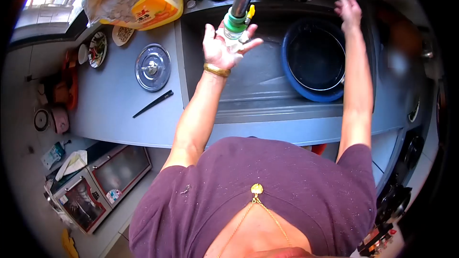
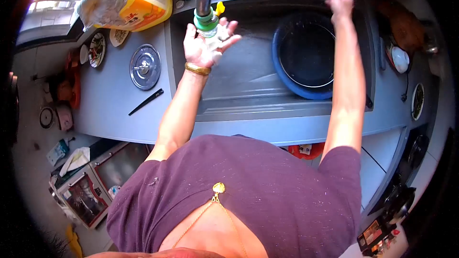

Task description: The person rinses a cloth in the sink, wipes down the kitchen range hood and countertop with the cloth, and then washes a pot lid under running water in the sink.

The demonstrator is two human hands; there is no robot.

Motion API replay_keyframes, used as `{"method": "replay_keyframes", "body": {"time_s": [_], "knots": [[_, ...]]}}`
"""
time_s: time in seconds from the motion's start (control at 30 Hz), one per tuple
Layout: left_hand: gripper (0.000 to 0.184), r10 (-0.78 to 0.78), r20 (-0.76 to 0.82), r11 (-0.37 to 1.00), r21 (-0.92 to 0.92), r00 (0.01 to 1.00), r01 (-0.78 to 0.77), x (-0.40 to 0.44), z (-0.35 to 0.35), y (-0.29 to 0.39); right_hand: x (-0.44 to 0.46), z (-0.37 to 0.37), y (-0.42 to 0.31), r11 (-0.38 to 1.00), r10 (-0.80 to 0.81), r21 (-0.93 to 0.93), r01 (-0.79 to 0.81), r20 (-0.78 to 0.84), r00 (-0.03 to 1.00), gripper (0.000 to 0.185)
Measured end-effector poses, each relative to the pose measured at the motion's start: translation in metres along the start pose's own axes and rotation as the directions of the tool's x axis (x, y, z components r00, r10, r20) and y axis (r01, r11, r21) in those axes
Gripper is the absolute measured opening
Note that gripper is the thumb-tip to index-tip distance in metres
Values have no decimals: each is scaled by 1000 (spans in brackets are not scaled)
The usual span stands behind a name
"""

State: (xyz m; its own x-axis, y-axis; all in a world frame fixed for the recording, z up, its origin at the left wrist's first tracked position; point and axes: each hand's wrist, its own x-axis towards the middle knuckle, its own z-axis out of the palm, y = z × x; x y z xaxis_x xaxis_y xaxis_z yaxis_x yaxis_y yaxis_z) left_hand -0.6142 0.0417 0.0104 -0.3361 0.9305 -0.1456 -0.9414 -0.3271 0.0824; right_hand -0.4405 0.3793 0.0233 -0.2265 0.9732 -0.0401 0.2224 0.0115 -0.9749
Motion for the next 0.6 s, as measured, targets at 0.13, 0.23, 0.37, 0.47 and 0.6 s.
{"method": "replay_keyframes", "body": {"time_s": [0.13, 0.23, 0.37, 0.47, 0.6], "knots": [[50, -191, 112, 959, -190, 975, 209, -2, 3, -13, -90, 42, 11, 983, 162, 44, -177, 232, 959, 45], [23, -155, -129, 988, -35, 979, 152, 2, -15, -9, -51, 39, -33, 935, -338, 150, 321, 112, 934, 17], [37, 29, -358, 963, 261, 933, 70, 5, 16, -6, 3, 45, -67, 490, -802, -449, 747, 103, 588, 37], [40, 153, -370, 904, 427, 916, 21, 0, 33, -5, -17, 61, -81, 322, -464, -711, 626, 458, 758, 39], [36, 198, -331, 877, 481, 923, -15, -9, 37, 10, 4, 63, -39, 29, -620, -660, 751, 578, 531, 34]]}}
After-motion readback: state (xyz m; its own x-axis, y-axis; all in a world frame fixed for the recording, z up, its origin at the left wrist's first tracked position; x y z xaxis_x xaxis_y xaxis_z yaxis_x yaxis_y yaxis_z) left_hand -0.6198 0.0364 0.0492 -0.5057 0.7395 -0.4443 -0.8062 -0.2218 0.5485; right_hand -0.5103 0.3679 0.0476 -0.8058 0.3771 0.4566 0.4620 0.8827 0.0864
